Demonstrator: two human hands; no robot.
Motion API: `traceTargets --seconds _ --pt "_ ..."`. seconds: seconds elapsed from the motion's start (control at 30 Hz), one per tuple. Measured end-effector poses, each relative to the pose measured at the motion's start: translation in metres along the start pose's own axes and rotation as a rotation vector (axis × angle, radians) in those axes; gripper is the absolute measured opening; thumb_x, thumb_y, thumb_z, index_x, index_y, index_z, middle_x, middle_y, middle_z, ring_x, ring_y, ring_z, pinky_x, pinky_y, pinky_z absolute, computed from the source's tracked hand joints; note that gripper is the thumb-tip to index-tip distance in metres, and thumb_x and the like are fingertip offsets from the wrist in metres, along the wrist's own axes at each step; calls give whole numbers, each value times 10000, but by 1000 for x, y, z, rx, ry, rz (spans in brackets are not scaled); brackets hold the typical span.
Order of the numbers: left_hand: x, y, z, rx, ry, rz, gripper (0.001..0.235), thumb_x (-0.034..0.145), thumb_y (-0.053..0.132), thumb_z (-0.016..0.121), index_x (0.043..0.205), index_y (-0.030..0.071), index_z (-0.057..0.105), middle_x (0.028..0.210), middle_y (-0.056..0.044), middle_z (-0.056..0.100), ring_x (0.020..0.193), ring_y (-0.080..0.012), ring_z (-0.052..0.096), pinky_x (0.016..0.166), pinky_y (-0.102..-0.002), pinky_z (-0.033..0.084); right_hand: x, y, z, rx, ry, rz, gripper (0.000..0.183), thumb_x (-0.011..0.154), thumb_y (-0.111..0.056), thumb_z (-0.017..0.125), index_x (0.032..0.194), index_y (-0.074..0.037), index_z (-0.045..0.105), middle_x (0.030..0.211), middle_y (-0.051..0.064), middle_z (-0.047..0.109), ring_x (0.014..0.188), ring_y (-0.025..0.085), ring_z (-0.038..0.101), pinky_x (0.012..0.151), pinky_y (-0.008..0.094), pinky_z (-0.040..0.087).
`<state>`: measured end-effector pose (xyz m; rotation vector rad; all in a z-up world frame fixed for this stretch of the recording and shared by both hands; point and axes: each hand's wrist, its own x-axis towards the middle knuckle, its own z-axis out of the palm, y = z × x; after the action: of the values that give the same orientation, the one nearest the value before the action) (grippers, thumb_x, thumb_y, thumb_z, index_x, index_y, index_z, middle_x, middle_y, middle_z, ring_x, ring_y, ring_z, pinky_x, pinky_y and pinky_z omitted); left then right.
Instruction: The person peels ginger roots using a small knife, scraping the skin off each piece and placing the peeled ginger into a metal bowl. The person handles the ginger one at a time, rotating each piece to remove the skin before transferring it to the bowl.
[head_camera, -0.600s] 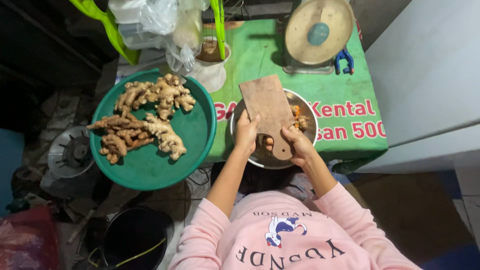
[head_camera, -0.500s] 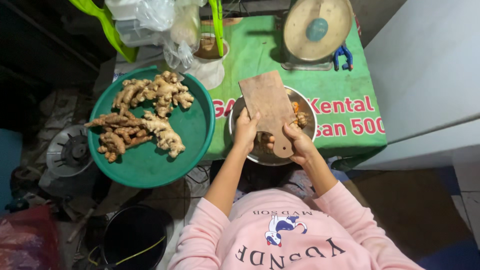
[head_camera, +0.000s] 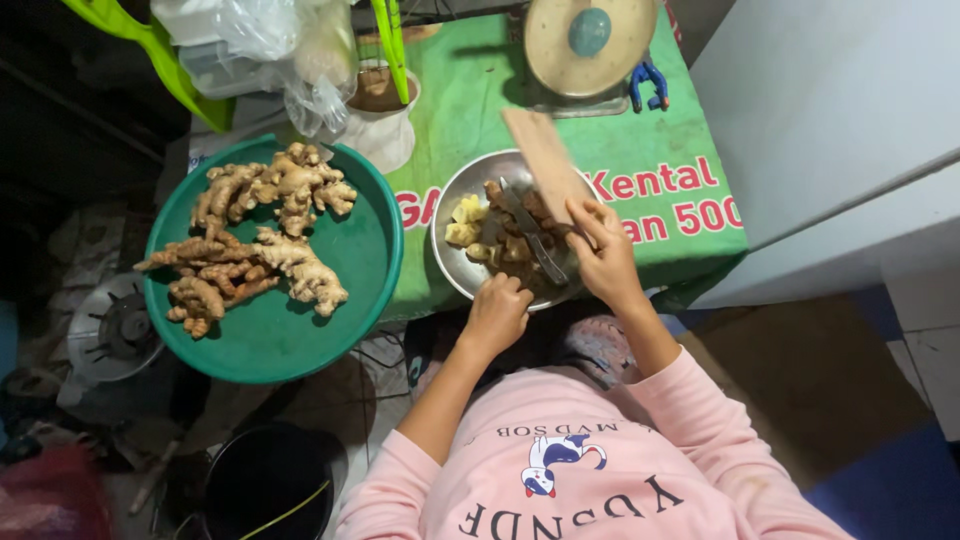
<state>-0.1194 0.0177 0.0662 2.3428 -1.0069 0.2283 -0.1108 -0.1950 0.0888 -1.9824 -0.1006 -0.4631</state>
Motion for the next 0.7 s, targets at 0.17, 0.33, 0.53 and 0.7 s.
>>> traceTargets --seconds 0.17,0.33,0.53,0.7 --pt "-6 -7 8 -9 36 38 69 735 41 750 747 55 683 868 -117 666 942 -344 627 855 -465 526 -3 -19 0 -416 141 -112 470 802 55 730 1245 -102 729 1394 243 549 1266 426 578 1049 436 487" --pt "6 -12 12 -903 81 -314 385 840 224 780 1162 60 647 983 -96 722 911 -248 676 811 -352 546 -12 -37 20 -367 108 -76 359 834 28 736 1181 -54 693 1377 244 552 1243 436 584 1017 435 500" --pt "45 -42 32 -1601 417 -800 241 993 165 618 1216 85 572 1088 -50 709 875 -160 724 702 -321 609 -19 -46 42 -303 -21 -108 249 902 -52 729 1148 -48 687 1383 232 562 1245 434 585 1049 443 473" --pt "35 -80 10 -1569 500 -836 200 1014 120 594 1203 57 581 1072 -93 701 796 -210 720 643 -378 639 2 -14 12 -627 145 -109 250 932 -135 730 1176 -93 696 1367 168 608 1228 395 592 1046 488 437"
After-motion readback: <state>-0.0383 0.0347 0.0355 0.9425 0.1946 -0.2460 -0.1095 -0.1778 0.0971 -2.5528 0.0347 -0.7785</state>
